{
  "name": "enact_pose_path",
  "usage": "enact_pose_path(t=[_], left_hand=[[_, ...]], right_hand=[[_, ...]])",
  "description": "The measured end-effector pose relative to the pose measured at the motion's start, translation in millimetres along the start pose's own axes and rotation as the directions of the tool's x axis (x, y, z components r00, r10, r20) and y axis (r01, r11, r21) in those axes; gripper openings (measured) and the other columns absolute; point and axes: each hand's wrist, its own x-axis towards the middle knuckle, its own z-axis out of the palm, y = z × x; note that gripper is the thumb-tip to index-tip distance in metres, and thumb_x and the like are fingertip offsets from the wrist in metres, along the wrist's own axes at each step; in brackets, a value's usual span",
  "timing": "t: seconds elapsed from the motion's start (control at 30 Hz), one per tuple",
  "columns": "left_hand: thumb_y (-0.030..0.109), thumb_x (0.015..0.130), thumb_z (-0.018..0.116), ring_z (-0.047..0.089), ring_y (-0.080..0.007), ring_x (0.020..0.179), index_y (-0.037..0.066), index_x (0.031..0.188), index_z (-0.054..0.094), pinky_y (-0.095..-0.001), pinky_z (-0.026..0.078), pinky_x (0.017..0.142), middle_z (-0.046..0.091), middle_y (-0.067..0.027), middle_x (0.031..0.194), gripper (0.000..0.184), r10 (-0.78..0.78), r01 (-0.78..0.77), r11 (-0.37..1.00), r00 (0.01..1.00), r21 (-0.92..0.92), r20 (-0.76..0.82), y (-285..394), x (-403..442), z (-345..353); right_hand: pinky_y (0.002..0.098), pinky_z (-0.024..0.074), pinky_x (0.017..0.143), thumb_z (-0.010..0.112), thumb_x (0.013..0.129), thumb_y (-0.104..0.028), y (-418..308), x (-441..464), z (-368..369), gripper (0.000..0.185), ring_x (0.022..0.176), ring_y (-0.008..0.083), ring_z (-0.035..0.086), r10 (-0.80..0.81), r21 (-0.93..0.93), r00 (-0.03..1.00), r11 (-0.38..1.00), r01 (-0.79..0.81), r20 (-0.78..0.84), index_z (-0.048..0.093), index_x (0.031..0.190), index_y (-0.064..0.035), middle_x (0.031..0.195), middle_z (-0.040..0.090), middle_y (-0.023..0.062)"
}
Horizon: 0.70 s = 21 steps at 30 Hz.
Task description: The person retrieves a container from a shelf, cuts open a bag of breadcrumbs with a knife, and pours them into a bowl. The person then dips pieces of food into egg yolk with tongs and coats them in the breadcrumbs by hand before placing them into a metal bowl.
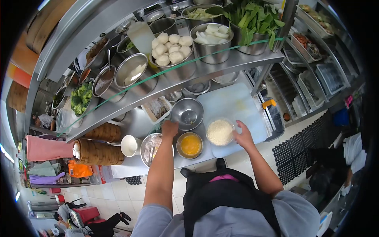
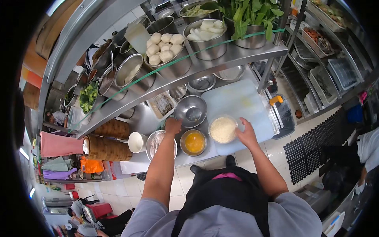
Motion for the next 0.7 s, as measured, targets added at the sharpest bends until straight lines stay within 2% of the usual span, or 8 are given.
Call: enact_pose_path(t=[0.07, 0.3, 0.4, 0.5, 0.57, 0.6, 0.63, 0.7], left_hand=[[0.024, 0.088, 0.067, 0.074, -0.0303, 0.074, -0.011, 0.103, 0.065, -0.0385, 0.060, 0.058, 0.073, -0.0228, 0.092, 0.038, -0.107, 0.152, 0.961, 0.975, -0.232, 0.196, 11.3, -0.2, -7.7], [0.010, 0.085, 0.058, 0.069, -0.0254, 0.055, -0.008, 0.105, 0.062, -0.0346, 0.059, 0.051, 0.068, -0.0187, 0.080, 0.027, 0.201, -0.245, 0.812, 0.970, -0.530, -0.140, 64.2, -51.1, -60.5], [0.005, 0.087, 0.062, 0.068, -0.0179, 0.060, -0.005, 0.108, 0.063, -0.0314, 0.059, 0.052, 0.068, -0.0168, 0.090, 0.023, 0.236, -0.231, 0.765, 0.969, -0.601, -0.071, 118.6, -94.8, -84.2], [0.022, 0.093, 0.067, 0.070, -0.0168, 0.072, -0.001, 0.109, 0.065, -0.0331, 0.060, 0.060, 0.068, -0.0148, 0.093, 0.028, 0.403, -0.024, 0.639, 0.862, -0.769, 0.308, 140.4, -112.5, -104.8], [0.046, 0.096, 0.063, 0.072, -0.0220, 0.089, 0.005, 0.118, 0.066, -0.0394, 0.059, 0.073, 0.071, -0.0128, 0.102, 0.047, 0.292, -0.101, 0.865, 0.897, -0.492, 0.330, 113.7, -83.3, -122.5], [0.056, 0.094, 0.060, 0.072, -0.0250, 0.097, 0.008, 0.125, 0.064, -0.0418, 0.057, 0.080, 0.071, -0.0110, 0.113, 0.058, 0.242, -0.257, 0.966, 0.917, 0.008, 0.316, 45.2, -16.1, -102.7], [0.066, 0.091, 0.058, 0.071, -0.0280, 0.105, 0.011, 0.131, 0.063, -0.0442, 0.055, 0.088, 0.070, -0.0092, 0.123, 0.068, 0.190, -0.326, 0.797, 0.934, 0.509, 0.301, -21.3, 49.3, -83.6], [0.071, 0.081, 0.064, 0.063, -0.0331, 0.124, 0.014, 0.137, 0.060, -0.0545, 0.046, 0.102, 0.065, -0.0090, 0.137, 0.080, -0.143, 0.052, 0.858, 0.980, 0.510, 0.140, -49.3, 36.7, -87.4]], right_hand=[[0.0315, 0.0574, 0.074, 0.066, 0.088, -0.012, 4.6, 7.8, -8.4, 0.054, 0.103, 0.0228, 0.067, -0.209, -0.198, 0.974, 0.962, 0.189, -0.088, 0.054, 0.141, -0.0048, 0.135, 0.057, 0.0186], [0.0355, 0.0563, 0.081, 0.070, 0.093, -0.020, -75.0, -3.4, -46.1, 0.053, 0.112, 0.0271, 0.062, -0.140, 0.330, 0.989, 0.933, 0.147, -0.046, 0.052, 0.141, -0.0070, 0.134, 0.057, 0.0157], [0.0420, 0.0583, 0.083, 0.069, 0.092, -0.026, -114.2, -8.4, -37.4, 0.056, 0.112, 0.0262, 0.061, -0.008, 0.621, 0.986, 0.777, -0.099, 0.167, 0.050, 0.142, -0.0067, 0.134, 0.056, 0.0147], [0.0513, 0.0578, 0.085, 0.065, 0.084, -0.015, -97.0, 8.2, -29.8, 0.046, 0.111, 0.0350, 0.062, 0.064, 0.742, 0.884, 0.518, -0.426, 0.463, 0.056, 0.128, -0.0006, 0.128, 0.059, 0.0191], [0.0530, 0.0563, 0.088, 0.062, 0.081, -0.013, -70.9, 13.1, -50.2, 0.042, 0.110, 0.0348, 0.062, 0.065, 0.771, 0.885, 0.463, -0.437, 0.462, 0.058, 0.121, -0.0015, 0.124, 0.060, 0.0182], [0.0547, 0.0548, 0.090, 0.060, 0.077, -0.011, -58.8, 14.0, -60.5, 0.038, 0.110, 0.0345, 0.062, 0.075, 0.803, 0.892, 0.407, -0.436, 0.446, 0.061, 0.114, -0.0024, 0.121, 0.062, 0.0173], [0.0548, 0.0536, 0.091, 0.060, 0.075, -0.012, -60.7, 4.7, -76.9, 0.035, 0.108, 0.0335, 0.062, 0.131, 0.808, 0.908, 0.420, -0.414, 0.397, 0.061, 0.109, -0.0034, 0.118, 0.063, 0.0159], [0.0529, 0.0527, 0.089, 0.060, 0.073, -0.014, -48.9, -11.6, -107.9, 0.033, 0.105, 0.0313, 0.062, 0.207, 0.827, 0.930, 0.428, -0.365, 0.304, 0.061, 0.105, -0.0048, 0.114, 0.064, 0.0136]])
